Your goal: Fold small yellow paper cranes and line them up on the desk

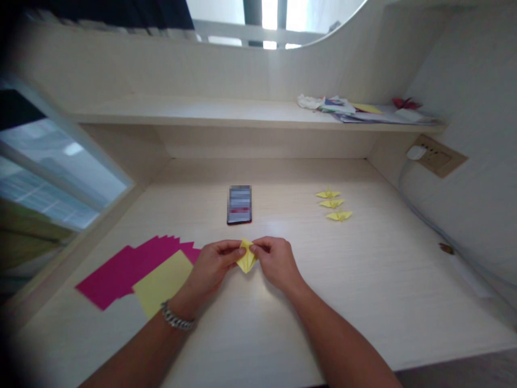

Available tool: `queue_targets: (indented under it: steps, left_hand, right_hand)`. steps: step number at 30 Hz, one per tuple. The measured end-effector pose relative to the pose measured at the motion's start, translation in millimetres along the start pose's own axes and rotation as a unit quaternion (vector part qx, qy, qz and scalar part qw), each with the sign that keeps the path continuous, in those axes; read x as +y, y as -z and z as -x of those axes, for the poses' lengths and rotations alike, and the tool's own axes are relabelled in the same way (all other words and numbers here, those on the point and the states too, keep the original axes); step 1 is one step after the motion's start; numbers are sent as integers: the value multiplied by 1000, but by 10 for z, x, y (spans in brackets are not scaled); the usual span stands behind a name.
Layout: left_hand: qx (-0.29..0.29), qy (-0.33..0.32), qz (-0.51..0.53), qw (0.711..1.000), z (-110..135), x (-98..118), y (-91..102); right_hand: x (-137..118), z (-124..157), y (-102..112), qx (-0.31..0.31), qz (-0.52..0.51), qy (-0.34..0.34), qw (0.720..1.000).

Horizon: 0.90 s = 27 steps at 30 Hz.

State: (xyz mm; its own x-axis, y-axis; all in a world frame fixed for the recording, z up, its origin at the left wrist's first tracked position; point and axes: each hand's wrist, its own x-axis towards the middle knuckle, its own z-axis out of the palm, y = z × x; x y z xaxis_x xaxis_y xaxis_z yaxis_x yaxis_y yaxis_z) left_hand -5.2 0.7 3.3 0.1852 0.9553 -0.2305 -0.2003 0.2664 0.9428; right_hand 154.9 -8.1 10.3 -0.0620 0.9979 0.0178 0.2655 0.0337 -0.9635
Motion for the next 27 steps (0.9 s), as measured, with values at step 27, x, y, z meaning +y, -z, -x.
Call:
queue_targets:
  steps: [27]
  left_hand:
    - [-59,17,-59,996,6,-44,11]
  right_hand:
    - [107,-83,-8,-8,-98,-26,995]
